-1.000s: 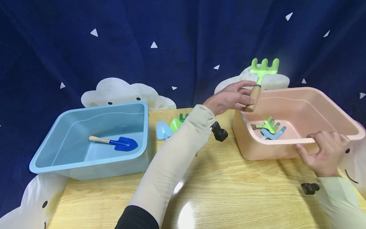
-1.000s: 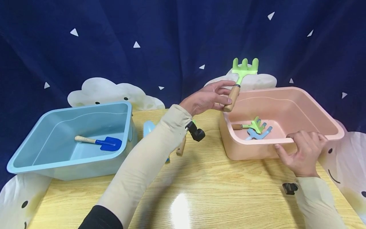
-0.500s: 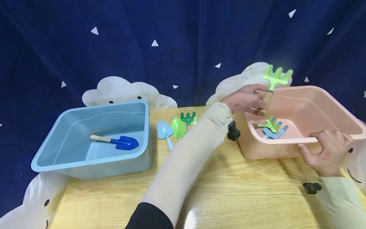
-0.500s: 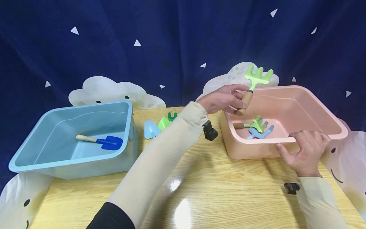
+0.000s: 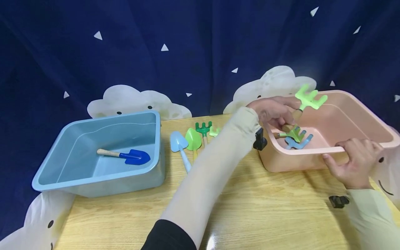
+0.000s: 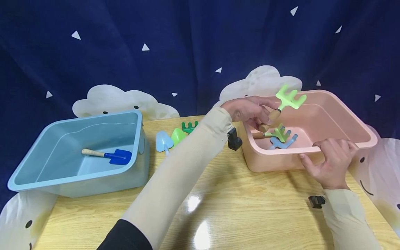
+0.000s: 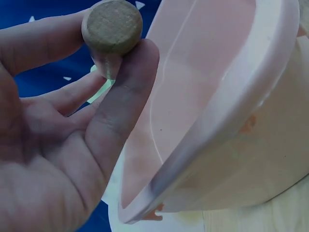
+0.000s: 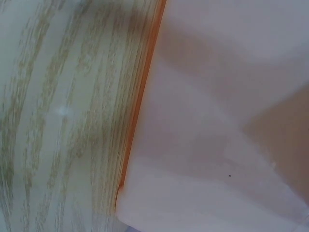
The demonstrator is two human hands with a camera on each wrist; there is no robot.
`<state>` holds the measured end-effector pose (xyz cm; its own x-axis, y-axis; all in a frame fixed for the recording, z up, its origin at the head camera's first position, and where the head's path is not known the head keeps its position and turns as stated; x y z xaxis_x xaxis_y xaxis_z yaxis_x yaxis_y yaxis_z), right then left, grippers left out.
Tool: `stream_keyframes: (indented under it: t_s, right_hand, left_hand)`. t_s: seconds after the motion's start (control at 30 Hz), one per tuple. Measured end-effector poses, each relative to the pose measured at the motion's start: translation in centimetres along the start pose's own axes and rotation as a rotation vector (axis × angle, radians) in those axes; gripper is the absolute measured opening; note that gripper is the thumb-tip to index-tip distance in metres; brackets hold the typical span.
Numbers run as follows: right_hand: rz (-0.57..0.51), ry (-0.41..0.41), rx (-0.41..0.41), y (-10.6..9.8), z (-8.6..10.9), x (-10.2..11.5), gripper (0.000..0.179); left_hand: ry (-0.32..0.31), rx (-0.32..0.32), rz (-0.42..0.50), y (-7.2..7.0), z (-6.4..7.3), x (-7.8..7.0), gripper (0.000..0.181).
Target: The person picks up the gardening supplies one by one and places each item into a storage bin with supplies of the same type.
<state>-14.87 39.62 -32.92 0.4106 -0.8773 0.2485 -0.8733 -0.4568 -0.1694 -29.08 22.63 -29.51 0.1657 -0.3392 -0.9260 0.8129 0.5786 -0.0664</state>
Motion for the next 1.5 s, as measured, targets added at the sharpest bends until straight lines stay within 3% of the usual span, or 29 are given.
stream_keyframes:
  t_s: [0.1, 0.27, 0.43, 0.63, 0.73, 0.87, 0.97, 1.07, 1.2, 1.3, 1.5]
  right_hand:
    - [0.01, -0.006, 0.005, -0.1, -0.1, -0.1, 0.078]
    - [0.034, -0.006, -0.004, -1.1, -0.1, -0.3, 0.077]
    - [0.026, 0.002, -0.027, -1.7, 0.0, -0.1, 0.078]
    - [0.036, 0.0, 0.02, -1.2, 0.0, -0.2, 0.077]
    - [0.054, -0.004, 0.052, -0.6, 0.3, -0.4, 0.077]
    - [0.043, -0.009, 0.065, 0.2, 0.7, -0.4, 0.076]
    - [0.024, -0.013, 0.051, 0.4, 0.8, -0.3, 0.075]
    - [0.018, -0.018, 0.04, 0.5, 0.7, -0.2, 0.075]
    - [0.032, -0.025, 0.045, 0.5, 0.4, -0.2, 0.076]
    - [0.039, -0.029, 0.052, 0.5, 0.2, -0.2, 0.077]
    - [0.048, -0.03, 0.059, 0.2, 0.1, -0.5, 0.077]
  left_hand:
    - [0.006, 0.026, -0.004, 0.6, 0.1, -0.2, 0.046]
    - [0.0, 0.018, -0.028, 1.7, -0.5, -0.1, 0.028]
    - [-0.015, 0.007, -0.023, 2.4, -1.1, 0.5, 0.024]
    - [0.005, 0.04, -0.05, 2.6, -1.2, 0.4, 0.031]
    - [-0.034, 0.017, -0.091, 1.8, -1.1, 0.8, 0.026]
    - [-0.066, -0.01, -0.127, 0.6, -1.0, 1.1, 0.06]
    - [-0.023, 0.033, -0.123, 0.5, -1.2, 1.0, 0.057]
    - [0.027, 0.034, -0.181, 0.0, -1.6, 0.9, 0.056]
    - [0.069, -0.038, -0.298, -1.7, -1.7, 0.5, 0.06]
    - [0.089, -0.081, -0.31, -3.2, -1.4, 0.3, 0.057]
    - [0.138, -0.16, -0.204, -6.5, -0.6, 0.5, 0.05]
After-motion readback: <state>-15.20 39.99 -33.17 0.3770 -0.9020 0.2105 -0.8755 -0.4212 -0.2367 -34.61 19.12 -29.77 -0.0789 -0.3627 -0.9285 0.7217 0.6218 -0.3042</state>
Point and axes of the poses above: each hand's wrist, its own z-axis away from the middle knuckle, its own y-axis out of the palm, x = y × z, the point moved 9 cm from there along -z, towards the middle knuckle, and after that the axes turned 3 degrees about -x, right-handed, at the moved point
